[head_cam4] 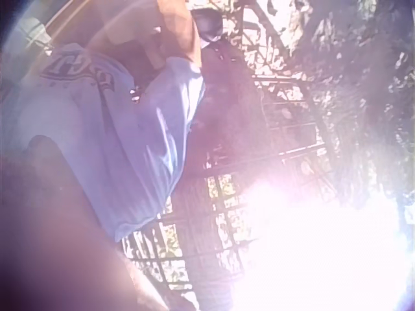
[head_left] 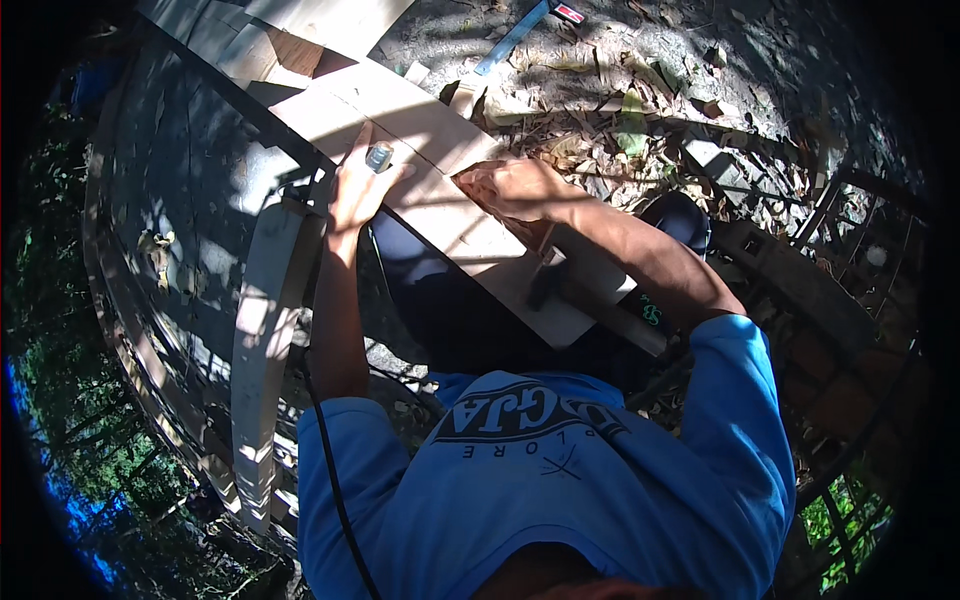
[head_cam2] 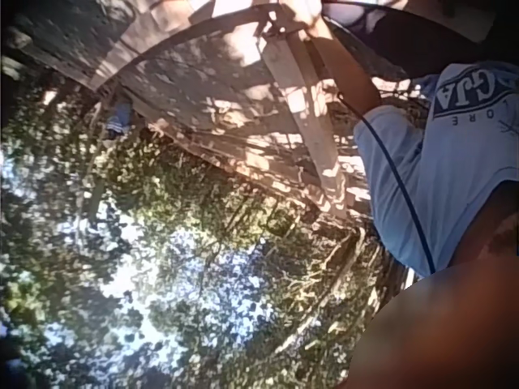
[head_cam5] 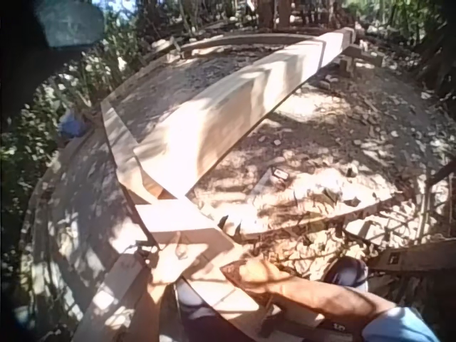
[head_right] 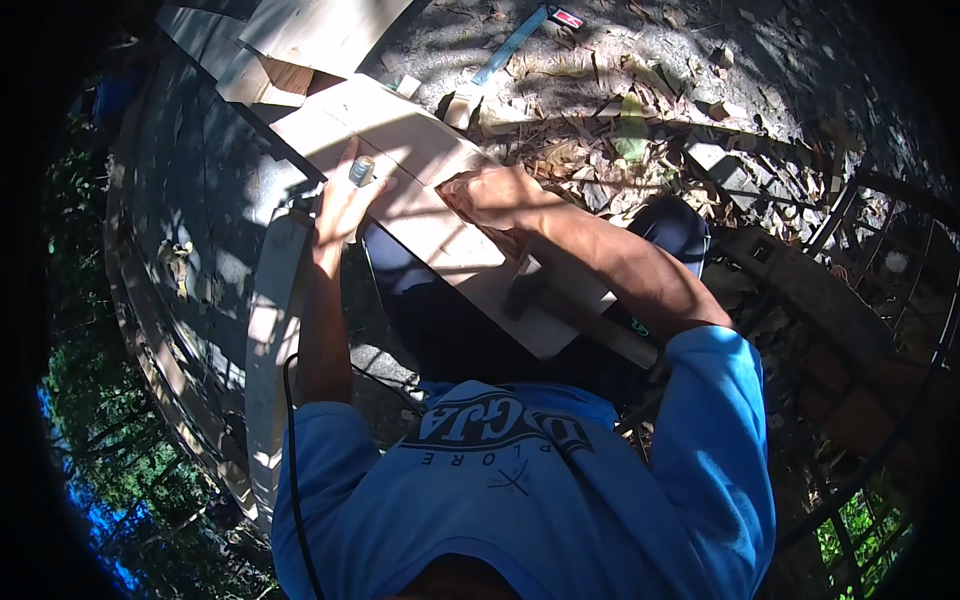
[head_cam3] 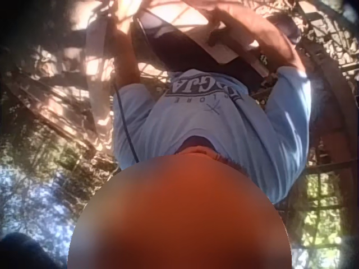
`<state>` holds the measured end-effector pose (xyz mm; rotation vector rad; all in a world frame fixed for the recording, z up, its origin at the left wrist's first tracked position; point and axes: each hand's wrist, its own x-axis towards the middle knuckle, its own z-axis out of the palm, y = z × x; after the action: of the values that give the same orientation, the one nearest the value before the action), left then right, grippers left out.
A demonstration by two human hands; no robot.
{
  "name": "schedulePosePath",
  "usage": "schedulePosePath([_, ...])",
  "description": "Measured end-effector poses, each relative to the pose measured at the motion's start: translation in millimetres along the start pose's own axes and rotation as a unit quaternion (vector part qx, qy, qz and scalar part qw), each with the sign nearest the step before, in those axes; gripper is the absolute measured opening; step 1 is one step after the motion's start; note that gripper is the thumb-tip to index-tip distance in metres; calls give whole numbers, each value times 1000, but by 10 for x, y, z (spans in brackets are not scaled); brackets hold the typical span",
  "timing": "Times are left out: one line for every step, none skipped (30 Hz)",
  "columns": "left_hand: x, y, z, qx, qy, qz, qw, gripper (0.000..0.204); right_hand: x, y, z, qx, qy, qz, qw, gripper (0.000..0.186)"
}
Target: Chisel a groove into a wooden beam using a hammer and chisel.
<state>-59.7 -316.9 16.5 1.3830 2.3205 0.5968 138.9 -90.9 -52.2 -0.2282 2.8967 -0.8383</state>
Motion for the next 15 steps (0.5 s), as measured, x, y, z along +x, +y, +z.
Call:
schedulePosePath([0,18,6,9,16,-1,1000,38,88,10,123,33,114,-125,985,23])
schedulePosePath([10,35,-13,28,9,-28,999,37,143,44,247,63,188,-175,964,24])
schedulePosePath([5,67,-24,25,12,-48,998,36,205,100,370,68,199,-174,962,25])
schedulePosePath([2,99,-51,-1,27,-9,1000,36,203,173,494,88,148,-129,977,27])
schedulePosePath([-12,140,-74,-26,11,-10,1000,35,217,263,609,48,154,-134,978,29])
schedulePosePath([-26,180,-103,-29,50,-8,998,34,192,355,722,56,134,-112,983,32])
schedulePosePath([-38,219,-123,-43,40,-37,998,33,207,447,827,89,116,-86,986,35])
schedulePosePath([-52,249,-139,-67,51,-1,996,33,214,520,933,93,108,-80,987,38])
schedulePosePath([-66,273,-138,-39,91,18,995,32,245,585,1031,64,93,-76,991,42])
schedulePosePath([-69,277,-137,-57,75,-21,995,31,296,617,1122,90,91,-89,988,45])
schedulePosePath([-73,274,-122,-115,57,-56,990,32,328,650,1185,145,86,-112,979,49])
schedulePosePath([-65,255,-111,-93,50,-56,993,32,393,640,1231,219,108,-148,958,53])
schedulePosePath([-69,237,-95,-69,58,-74,993,32,403,634,1239,91,100,-160,978,51])
schedulePosePath([-66,218,-87,-48,48,-111,991,32,442,587,1226,46,92,-128,986,50])
schedulePosePath([-75,208,-84,-54,81,-77,992,32,417,544,1174,-15,129,-138,982,49])
